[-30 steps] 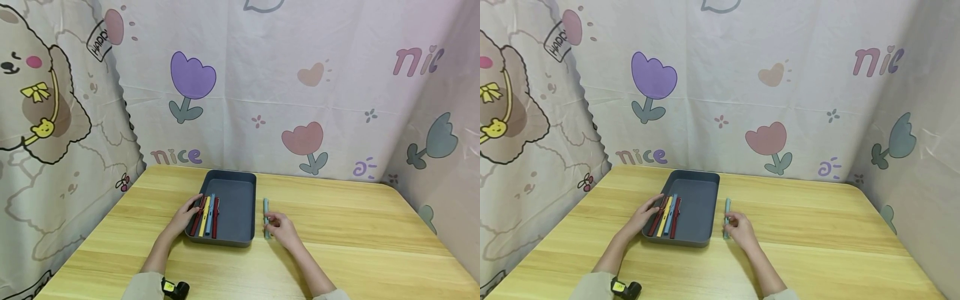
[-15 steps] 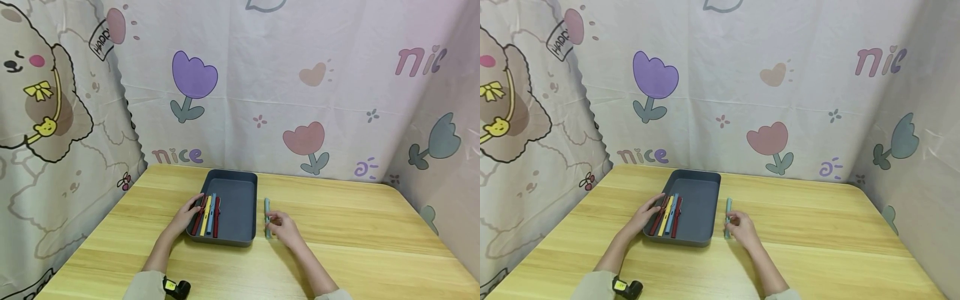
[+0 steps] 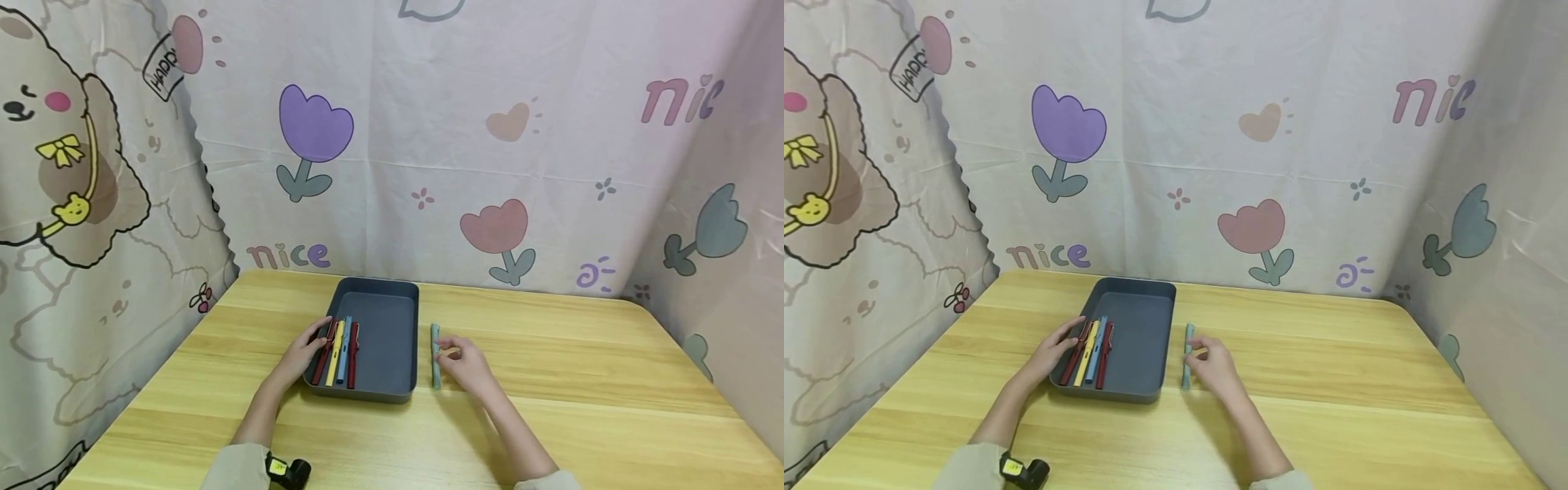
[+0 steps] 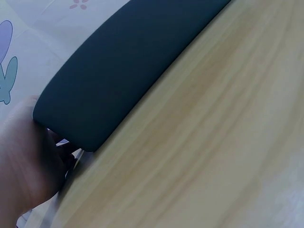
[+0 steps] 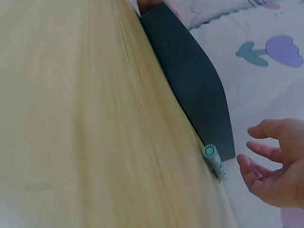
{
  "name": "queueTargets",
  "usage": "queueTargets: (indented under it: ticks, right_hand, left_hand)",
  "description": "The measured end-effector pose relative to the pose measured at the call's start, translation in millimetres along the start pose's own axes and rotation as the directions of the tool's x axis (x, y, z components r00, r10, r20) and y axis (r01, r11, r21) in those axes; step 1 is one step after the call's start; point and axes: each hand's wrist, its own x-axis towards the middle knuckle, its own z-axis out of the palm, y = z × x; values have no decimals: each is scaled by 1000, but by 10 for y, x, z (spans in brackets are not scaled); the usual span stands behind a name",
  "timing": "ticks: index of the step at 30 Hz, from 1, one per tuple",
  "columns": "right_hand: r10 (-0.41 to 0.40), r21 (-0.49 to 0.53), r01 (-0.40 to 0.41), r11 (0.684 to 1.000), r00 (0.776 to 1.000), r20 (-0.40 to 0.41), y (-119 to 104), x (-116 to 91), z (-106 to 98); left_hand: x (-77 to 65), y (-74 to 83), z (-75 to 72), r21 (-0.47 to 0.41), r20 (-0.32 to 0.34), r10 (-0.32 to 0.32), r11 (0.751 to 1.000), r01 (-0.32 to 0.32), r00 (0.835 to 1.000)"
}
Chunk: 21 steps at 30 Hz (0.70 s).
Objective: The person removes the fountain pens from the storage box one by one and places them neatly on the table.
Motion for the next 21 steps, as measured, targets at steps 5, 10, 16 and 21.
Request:
queueTargets:
  ticks: [5, 10, 16, 21]
  right_hand:
    - [-49, 7, 49, 999, 998, 30, -180, -13, 88]
    - [-120, 19, 119, 993, 989, 87, -344, -5, 208]
    - [-166, 8, 167, 986, 970, 178, -495, 58, 374]
    - [-162, -15, 171, 985, 956, 245, -557, 137, 545]
  left_hand:
    - [-7, -9, -9, 4, -5, 15, 1000, -15, 1000]
    - [-11, -7, -8, -3, -7, 32, 999, -32, 999]
    - [-20, 9, -2, -7, -10, 17, 1000, -17, 1000]
    - [-14, 11, 4, -15, -7, 16, 1000, -16, 1000]
